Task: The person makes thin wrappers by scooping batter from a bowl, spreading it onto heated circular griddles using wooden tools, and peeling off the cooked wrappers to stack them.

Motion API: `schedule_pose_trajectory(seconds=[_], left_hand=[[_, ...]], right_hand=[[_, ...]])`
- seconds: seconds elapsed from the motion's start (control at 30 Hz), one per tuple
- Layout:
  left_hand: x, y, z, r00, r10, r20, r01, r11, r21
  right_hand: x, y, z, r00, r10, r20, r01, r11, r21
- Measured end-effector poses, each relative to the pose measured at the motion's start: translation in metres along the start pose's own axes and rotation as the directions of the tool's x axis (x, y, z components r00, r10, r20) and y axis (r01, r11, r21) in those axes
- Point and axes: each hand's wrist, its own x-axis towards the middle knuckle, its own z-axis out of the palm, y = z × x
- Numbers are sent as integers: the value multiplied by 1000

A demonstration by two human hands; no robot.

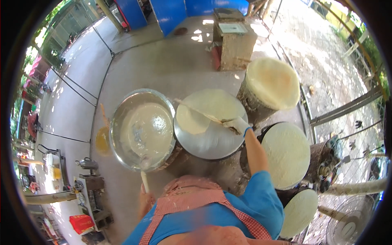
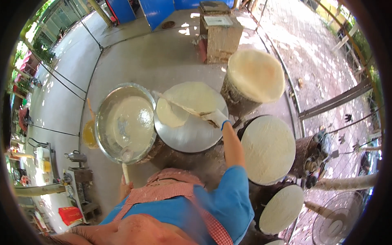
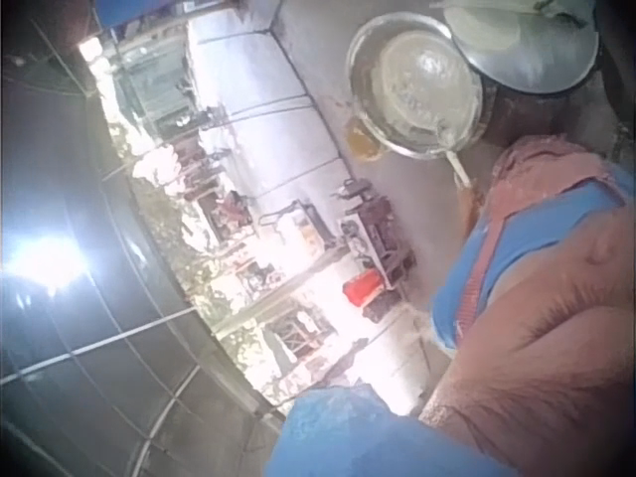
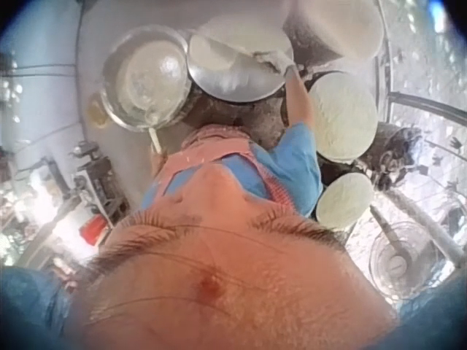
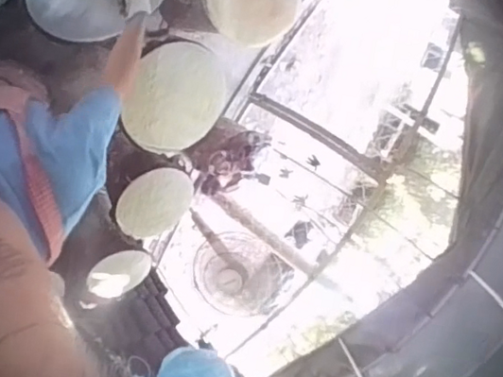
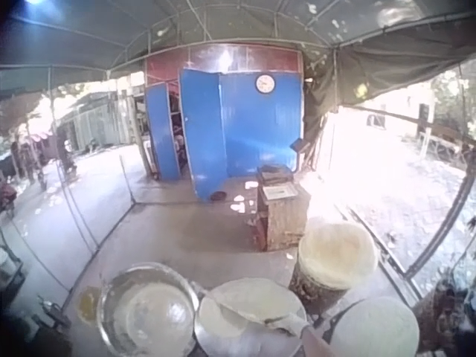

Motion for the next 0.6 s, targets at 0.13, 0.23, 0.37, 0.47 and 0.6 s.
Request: schedule_pose_trajectory(seconds=[0.13,0.23,0.37,0.47,0.6], left_hand=[[-3,7,1,998,-56,-20,55,998,-18],[-4,0,-6,999,-42,-34,41,999,-24],[-7,-5,-17,999,-42,-24,44,994,101],[-22,5,-24,996,-85,9,85,996,31],[-1,-36,-59,996,-44,-74,45,999,20]], right_hand=[[-20,46,-7,974,145,175,-138,989,-54],[-86,54,-12,954,213,211,-233,970,73],[-15,14,-1,998,8,-54,-14,994,-111],[7,-15,12,994,37,104,-18,983,-184],[-41,39,-2,943,204,264,-193,979,-64]])
